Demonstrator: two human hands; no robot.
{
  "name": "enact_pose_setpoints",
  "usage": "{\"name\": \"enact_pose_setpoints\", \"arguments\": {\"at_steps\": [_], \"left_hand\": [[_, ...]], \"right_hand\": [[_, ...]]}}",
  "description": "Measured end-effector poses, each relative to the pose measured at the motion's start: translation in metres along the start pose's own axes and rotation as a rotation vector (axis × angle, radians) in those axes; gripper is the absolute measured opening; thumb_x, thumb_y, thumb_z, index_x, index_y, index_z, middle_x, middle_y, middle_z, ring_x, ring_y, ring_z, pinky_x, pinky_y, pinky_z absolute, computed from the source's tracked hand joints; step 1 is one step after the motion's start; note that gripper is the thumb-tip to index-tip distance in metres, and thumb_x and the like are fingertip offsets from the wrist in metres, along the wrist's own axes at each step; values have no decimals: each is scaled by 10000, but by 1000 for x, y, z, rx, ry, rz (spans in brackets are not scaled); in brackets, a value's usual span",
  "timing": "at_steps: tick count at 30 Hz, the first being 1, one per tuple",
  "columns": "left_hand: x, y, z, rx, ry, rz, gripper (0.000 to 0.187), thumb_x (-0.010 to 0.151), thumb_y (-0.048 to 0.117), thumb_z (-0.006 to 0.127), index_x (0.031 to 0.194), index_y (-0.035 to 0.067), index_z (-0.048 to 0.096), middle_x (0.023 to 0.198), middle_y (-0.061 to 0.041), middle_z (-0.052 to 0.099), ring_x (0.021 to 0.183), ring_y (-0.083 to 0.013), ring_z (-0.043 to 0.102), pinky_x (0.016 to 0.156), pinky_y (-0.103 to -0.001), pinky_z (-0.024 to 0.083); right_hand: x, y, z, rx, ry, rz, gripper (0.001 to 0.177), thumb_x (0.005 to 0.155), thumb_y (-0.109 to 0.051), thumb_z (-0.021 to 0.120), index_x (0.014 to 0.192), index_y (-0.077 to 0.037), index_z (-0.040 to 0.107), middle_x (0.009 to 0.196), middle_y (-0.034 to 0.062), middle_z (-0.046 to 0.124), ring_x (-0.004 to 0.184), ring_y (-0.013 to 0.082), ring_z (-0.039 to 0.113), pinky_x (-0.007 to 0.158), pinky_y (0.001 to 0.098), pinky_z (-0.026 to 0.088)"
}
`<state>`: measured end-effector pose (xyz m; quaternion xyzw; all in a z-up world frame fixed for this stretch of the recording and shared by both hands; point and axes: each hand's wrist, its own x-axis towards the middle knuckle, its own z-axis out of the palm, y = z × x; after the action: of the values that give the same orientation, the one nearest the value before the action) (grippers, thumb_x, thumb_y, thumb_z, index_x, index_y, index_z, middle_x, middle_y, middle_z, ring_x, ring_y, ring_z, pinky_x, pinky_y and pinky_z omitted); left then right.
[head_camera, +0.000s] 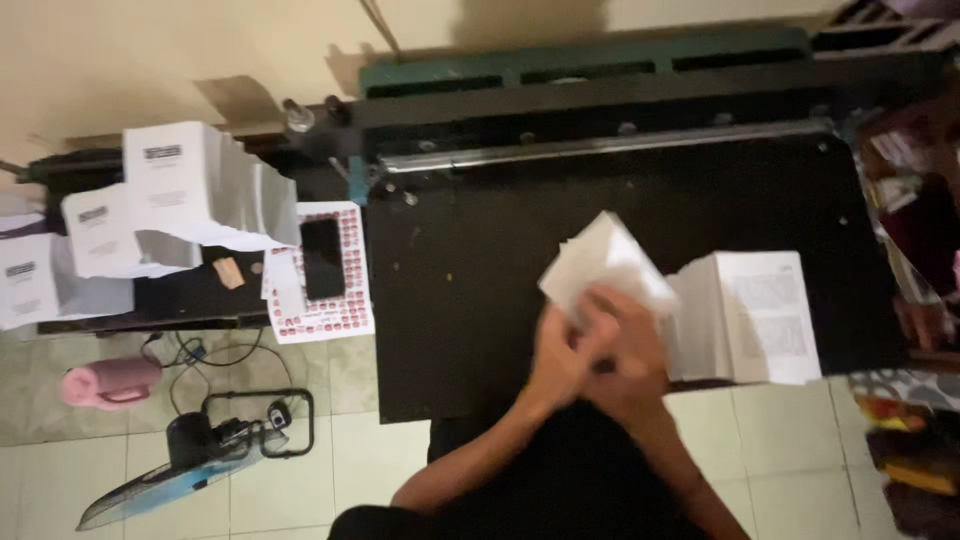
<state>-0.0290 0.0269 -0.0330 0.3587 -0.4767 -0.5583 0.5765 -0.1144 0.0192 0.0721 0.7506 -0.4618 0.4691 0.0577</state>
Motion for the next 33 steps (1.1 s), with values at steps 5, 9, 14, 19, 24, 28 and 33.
{"name": "enact_pose_setpoints", "arguments": {"at_steps": [5, 9, 14, 19, 24, 28, 33], "left_hand": [[20, 3, -93, 282, 401, 7, 126, 953, 89, 731, 1060, 40, 686, 948, -85, 708, 932, -212, 686, 829, -430, 548], [12, 11, -130, 379, 275, 30, 79, 924, 40, 738, 980, 51, 684, 850, -98, 722, 840, -235, 724, 735, -390, 564], [7, -26, -154, 325, 162, 143, 139, 887, -75, 733, 905, 37, 652, 959, -125, 728, 1014, -316, 726, 904, -428, 548], [12, -33, -156, 384, 197, 40, 165, 888, -99, 704, 1003, 11, 660, 995, -167, 719, 999, -365, 710, 883, -486, 544], [58, -14, -157, 459, 294, -53, 394, 890, -37, 729, 1252, -116, 593, 1103, -293, 691, 1112, -415, 664, 920, -578, 517], [84, -18, -161, 652, 411, -357, 472, 814, 232, 833, 1121, -70, 640, 985, -294, 710, 1018, -508, 683, 862, -564, 539], [82, 29, -152, 792, 517, -427, 746, 758, 214, 896, 1362, -14, 523, 1199, -239, 654, 1135, -418, 656, 920, -501, 554]], "right_hand": [[-24, 13, 58, 458, -138, 311, 351, 756, 2, 786, 1071, 0, 629, 1131, 168, 667, 1101, 372, 665, 983, 473, 521], [-34, 37, 113, 657, -304, 429, 759, 680, 117, 694, 1375, -29, 427, 1378, 165, 480, 1352, 358, 484, 1112, 473, 393], [-64, 26, 145, 759, -517, 718, 210, 883, 121, 567, 1030, -24, 603, 978, 194, 741, 1007, 347, 720, 916, 476, 498], [-90, 46, 158, 580, -585, 699, 192, 948, -1, 606, 1134, -49, 596, 1054, 202, 748, 1056, 377, 713, 884, 496, 519], [-50, 43, 169, 486, -499, 768, 400, 933, -69, 692, 1294, 13, 538, 1079, 251, 724, 962, 397, 729, 805, 463, 586], [-32, 50, 181, 571, -362, 895, 541, 867, 16, 734, 1371, 20, 539, 986, 218, 723, 923, 322, 749, 803, 394, 608], [-18, 65, 208, 591, -381, 965, 508, 888, -9, 730, 1363, 56, 561, 988, 242, 730, 899, 318, 747, 758, 413, 607]]}}
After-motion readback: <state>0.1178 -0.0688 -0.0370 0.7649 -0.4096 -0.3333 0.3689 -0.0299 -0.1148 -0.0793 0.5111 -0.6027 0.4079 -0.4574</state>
